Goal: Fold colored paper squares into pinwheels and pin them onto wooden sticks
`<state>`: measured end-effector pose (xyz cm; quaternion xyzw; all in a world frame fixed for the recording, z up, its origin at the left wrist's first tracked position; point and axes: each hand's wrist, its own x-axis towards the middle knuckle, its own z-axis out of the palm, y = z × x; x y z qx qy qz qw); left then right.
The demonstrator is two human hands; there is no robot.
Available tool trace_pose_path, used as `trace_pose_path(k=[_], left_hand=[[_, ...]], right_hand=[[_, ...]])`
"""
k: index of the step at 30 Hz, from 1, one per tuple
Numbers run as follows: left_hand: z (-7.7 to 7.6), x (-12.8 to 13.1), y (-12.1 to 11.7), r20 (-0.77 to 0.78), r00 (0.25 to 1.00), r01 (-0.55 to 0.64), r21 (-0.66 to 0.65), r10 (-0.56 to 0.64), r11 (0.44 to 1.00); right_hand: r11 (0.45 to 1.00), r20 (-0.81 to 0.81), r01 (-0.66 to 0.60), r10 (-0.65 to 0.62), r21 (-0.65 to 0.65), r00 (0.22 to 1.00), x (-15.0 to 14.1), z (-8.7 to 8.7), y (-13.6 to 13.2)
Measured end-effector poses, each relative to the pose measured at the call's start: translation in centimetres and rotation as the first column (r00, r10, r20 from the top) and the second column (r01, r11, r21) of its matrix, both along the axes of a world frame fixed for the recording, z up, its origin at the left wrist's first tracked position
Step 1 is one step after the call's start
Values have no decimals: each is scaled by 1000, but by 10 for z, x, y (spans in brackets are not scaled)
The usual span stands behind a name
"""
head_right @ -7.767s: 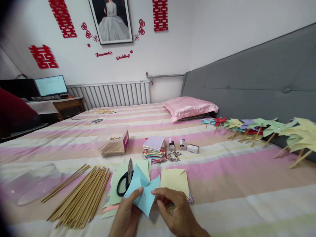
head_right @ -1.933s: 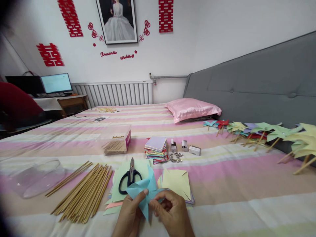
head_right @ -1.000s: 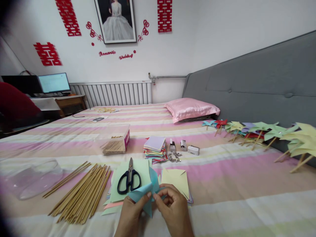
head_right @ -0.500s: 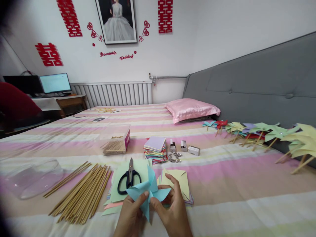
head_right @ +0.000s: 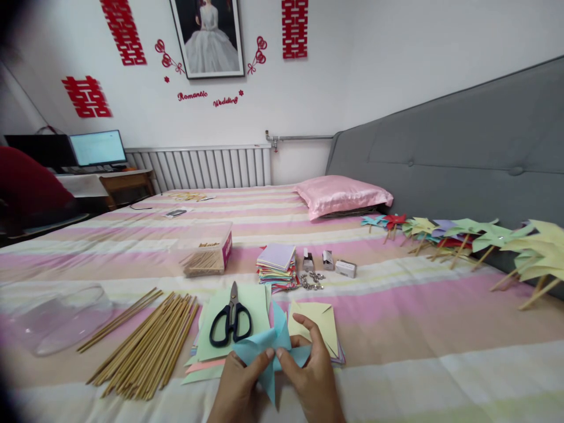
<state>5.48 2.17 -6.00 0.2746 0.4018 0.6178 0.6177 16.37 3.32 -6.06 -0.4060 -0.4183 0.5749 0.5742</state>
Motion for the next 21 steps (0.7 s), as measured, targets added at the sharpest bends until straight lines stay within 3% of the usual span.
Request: trace_pose_path(k=[7,10,16,21], left_hand=[[11,-16,-1,0,990,140,-47,-141,989],[10,-18,0,-92,981,165,-38,-168,986],[-2,-16,3,-229,953,204,-7,-201,979],[7,-16,0,-283,929,251,16,-237,968]], right_hand=[[975,-37,-139,135,-174,990,20,2,13],[964,25,-193,201,-185,979,27,6,14],[952,214,-291,306,-99,928,34,16,9],[964,359,-267,250,-4,899,33,16,7]])
